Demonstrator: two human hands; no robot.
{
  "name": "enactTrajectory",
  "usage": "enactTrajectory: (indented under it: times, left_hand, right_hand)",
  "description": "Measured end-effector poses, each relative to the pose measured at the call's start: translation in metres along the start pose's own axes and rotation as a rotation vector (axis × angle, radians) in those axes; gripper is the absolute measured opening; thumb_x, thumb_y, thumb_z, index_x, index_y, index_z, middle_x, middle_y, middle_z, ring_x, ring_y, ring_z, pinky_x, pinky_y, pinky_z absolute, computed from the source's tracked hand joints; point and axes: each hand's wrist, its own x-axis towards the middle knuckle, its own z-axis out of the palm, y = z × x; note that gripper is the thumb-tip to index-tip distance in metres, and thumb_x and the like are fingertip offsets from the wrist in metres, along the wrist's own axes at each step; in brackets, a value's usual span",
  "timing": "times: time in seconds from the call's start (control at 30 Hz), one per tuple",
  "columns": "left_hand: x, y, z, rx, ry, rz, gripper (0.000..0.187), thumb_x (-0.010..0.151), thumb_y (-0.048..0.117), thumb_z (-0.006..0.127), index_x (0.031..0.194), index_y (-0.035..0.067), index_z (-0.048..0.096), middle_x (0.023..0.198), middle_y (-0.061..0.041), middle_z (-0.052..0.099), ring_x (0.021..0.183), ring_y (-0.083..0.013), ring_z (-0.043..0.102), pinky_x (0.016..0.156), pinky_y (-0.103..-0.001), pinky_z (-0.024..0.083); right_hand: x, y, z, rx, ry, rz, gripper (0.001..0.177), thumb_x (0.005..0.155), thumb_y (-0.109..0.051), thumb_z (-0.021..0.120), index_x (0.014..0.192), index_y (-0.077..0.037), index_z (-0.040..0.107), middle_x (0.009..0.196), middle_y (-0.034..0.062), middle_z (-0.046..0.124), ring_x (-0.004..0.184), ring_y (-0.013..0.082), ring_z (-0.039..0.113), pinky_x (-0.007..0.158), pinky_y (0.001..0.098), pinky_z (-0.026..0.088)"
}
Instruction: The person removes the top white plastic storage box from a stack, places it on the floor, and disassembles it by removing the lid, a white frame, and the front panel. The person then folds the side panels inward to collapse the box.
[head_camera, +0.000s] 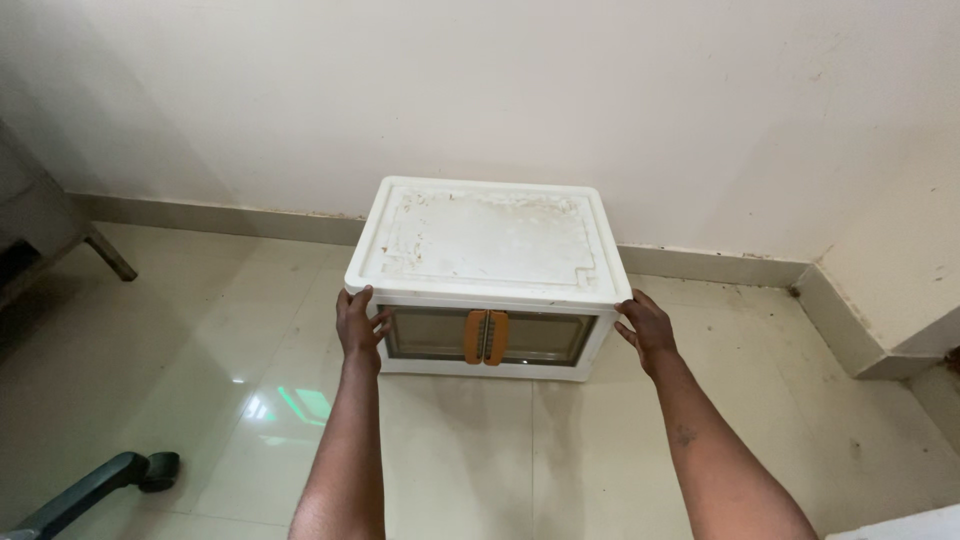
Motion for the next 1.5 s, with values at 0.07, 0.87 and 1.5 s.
enactTrajectory:
  times: [0.07, 0.87, 1.5]
  left_hand:
    - [0.001, 0.0, -0.001, -0.004, 0.017, 0.01, 0.063, 0.091, 0.035, 0.061, 0.149, 0.017, 0.044, 0.136, -0.006, 0.057, 0.099, -0.0225, 0.066, 0.076, -0.037, 0.05]
    - [0.004, -0.006, 0.016, -0.029, 0.059, 0.067, 0.063, 0.083, 0.02, 0.066, 0.143, 0.01, 0.05, 0.112, -0.009, 0.067, 0.073, -0.0176, 0.064, 0.064, -0.033, 0.052]
    - [-0.007, 0.004, 0.027, -0.299, -0.007, 0.14, 0.043, 0.082, 0.015, 0.064, 0.124, 0.011, 0.054, 0.1, -0.007, 0.059, 0.074, -0.0183, 0.056, 0.07, -0.038, 0.049]
  right_hand:
    - [0.005, 0.003, 0.003, 0.056, 0.043, 0.003, 0.057, 0.086, -0.015, 0.064, 0.142, -0.009, 0.059, 0.127, 0.0044, 0.063, 0.119, 0.017, 0.058, 0.101, 0.0371, 0.052]
    - [0.036, 0.016, -0.033, 0.099, 0.123, -0.007, 0.031, 0.087, -0.014, 0.07, 0.116, -0.002, 0.069, 0.098, 0.0025, 0.065, 0.086, 0.015, 0.06, 0.077, 0.0346, 0.056]
    - [0.021, 0.0, -0.01, 0.349, 0.379, -0.162, 0.016, 0.091, -0.008, 0.068, 0.101, 0.003, 0.074, 0.081, 0.0069, 0.066, 0.067, 0.0135, 0.062, 0.065, 0.0261, 0.059]
